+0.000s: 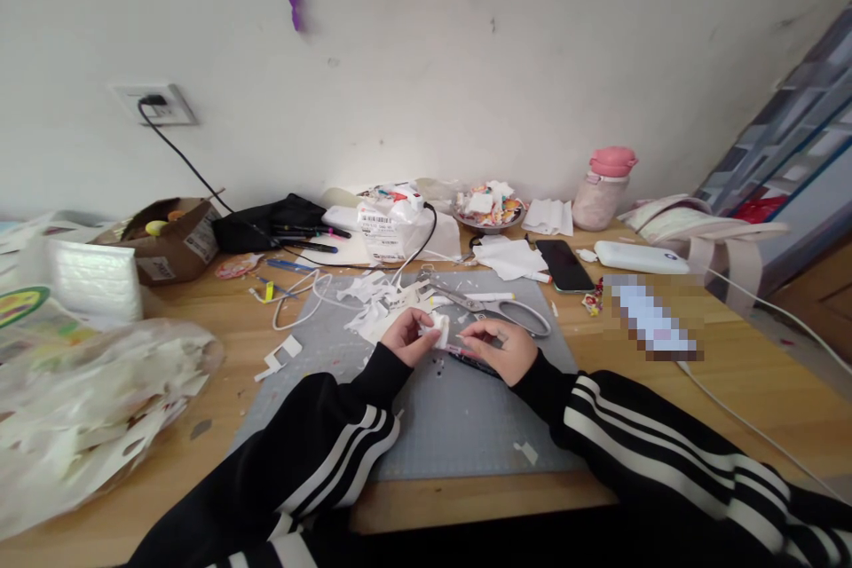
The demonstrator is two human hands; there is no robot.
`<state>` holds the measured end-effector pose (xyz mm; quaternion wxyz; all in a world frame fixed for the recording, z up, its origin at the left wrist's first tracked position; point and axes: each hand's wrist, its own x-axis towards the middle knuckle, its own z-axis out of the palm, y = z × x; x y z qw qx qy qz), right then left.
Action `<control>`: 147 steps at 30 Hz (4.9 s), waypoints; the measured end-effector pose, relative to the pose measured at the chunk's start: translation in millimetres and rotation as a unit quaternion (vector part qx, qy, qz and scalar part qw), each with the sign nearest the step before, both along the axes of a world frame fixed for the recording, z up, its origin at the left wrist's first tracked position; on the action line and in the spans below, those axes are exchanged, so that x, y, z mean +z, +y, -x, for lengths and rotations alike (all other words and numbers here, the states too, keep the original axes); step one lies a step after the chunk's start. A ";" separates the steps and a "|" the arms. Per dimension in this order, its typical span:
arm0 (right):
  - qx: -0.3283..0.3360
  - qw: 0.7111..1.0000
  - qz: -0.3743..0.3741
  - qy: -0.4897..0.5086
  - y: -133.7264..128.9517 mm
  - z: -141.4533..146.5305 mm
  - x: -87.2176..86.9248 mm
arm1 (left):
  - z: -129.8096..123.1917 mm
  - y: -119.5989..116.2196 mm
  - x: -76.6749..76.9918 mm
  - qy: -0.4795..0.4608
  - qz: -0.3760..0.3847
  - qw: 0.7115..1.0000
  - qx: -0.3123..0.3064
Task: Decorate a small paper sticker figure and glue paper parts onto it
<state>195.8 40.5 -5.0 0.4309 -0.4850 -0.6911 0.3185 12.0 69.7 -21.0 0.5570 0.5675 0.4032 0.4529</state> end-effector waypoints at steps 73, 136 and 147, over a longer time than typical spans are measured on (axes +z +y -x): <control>0.007 0.992 0.128 0.000 -5.7 8.8 19.9 | 0.8 -2.0 -11.8 0.080 -0.087 0.992 -0.035; 0.001 0.992 0.128 0.017 -3.5 9.3 14.3 | -6.9 -10.9 2.5 0.108 -0.105 0.988 -0.024; 0.014 0.991 0.131 0.006 -2.7 7.8 11.3 | -6.9 -10.4 1.1 0.116 -0.107 0.987 -0.024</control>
